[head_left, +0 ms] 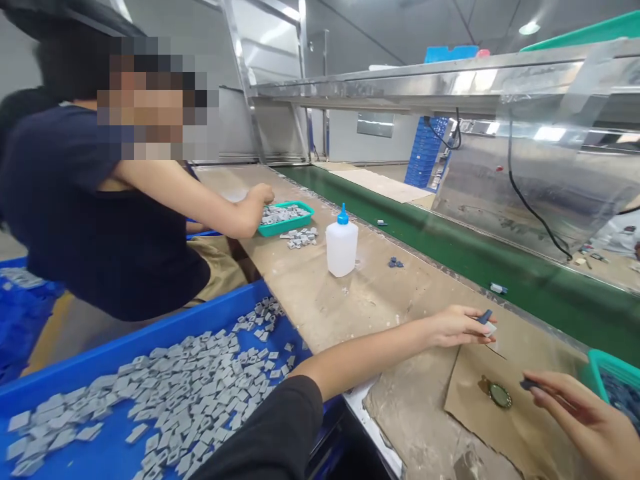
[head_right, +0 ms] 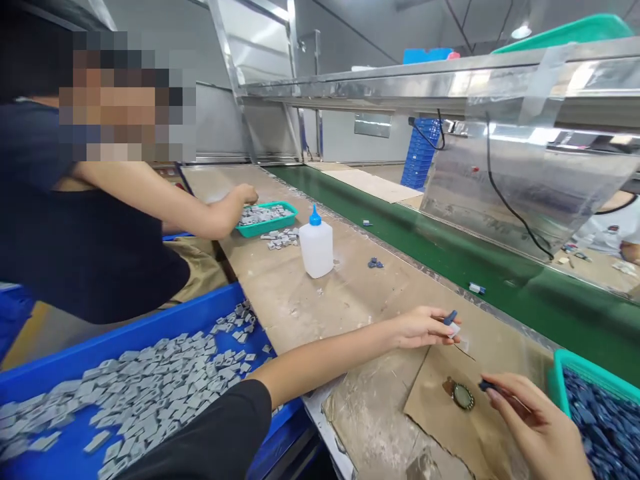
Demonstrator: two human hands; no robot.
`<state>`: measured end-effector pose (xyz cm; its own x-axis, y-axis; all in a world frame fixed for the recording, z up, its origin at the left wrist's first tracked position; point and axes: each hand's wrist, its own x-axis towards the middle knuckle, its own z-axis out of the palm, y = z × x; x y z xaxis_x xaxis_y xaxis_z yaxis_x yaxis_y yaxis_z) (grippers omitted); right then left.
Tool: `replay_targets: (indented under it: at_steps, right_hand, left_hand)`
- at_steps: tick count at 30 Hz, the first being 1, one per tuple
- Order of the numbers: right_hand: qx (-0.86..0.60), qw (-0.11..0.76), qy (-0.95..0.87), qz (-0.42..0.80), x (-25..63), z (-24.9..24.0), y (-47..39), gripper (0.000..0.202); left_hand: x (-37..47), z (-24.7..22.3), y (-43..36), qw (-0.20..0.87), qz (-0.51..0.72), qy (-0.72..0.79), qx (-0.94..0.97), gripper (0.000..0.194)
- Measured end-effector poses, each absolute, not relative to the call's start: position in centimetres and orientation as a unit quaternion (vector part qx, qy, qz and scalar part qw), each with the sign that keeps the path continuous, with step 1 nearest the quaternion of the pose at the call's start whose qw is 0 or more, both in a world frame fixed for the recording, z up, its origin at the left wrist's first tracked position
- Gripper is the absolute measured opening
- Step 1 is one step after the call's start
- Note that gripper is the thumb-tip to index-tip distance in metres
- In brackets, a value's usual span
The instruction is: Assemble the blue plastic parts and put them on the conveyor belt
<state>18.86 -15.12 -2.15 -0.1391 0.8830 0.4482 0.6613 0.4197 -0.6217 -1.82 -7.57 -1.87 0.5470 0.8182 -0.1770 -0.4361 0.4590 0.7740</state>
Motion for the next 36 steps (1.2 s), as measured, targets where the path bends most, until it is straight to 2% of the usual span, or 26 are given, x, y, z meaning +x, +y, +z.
replay_targets:
  at_steps: [8,14,20,25,28,33,36]
  right_hand:
    - [-0.538,0.319,-0.764,0.159,17.2,-2.6,-17.1,0.024]
    - [-0.572,0.256,-0.773,0.102,15.5,-2.2,-17.3,0.007]
    - [-0.578,0.248,-0.773,0.083,14.9,-3.1,-17.2,0.014]
    - [-0.584,0.295,-0.749,0.106,14.9,-3.5,-16.9,0.015]
    - [-0.581,0.362,-0.715,0.142,15.1,-3.2,-16.9,0.014]
    - [-0.516,0.557,-0.527,0.382,15.2,-1.8,-17.3,0.039]
    - [-0.488,0.593,-0.462,0.443,14.7,-1.4,-17.5,0.046]
  left_hand:
    - [-2.6,-2.2,-10.1,0.788,0.367,0.307,0.387,0.021]
    - [-3.0,-2.0,-10.3,0.77,0.356,0.326,0.416,0.038]
    - [-3.2,-1.8,-10.4,0.733,0.37,0.313,0.477,0.03]
    - [-2.7,-2.4,-10.7,0.717,0.366,0.31,0.505,0.033]
    - [-2.4,-2.8,-10.8,0.705,0.362,0.324,0.517,0.033]
    - [-2.0,-2.9,-11.2,0.707,0.347,0.312,0.532,0.034]
    - [-1.8,-2.7,-11.7,0.717,0.343,0.285,0.536,0.036]
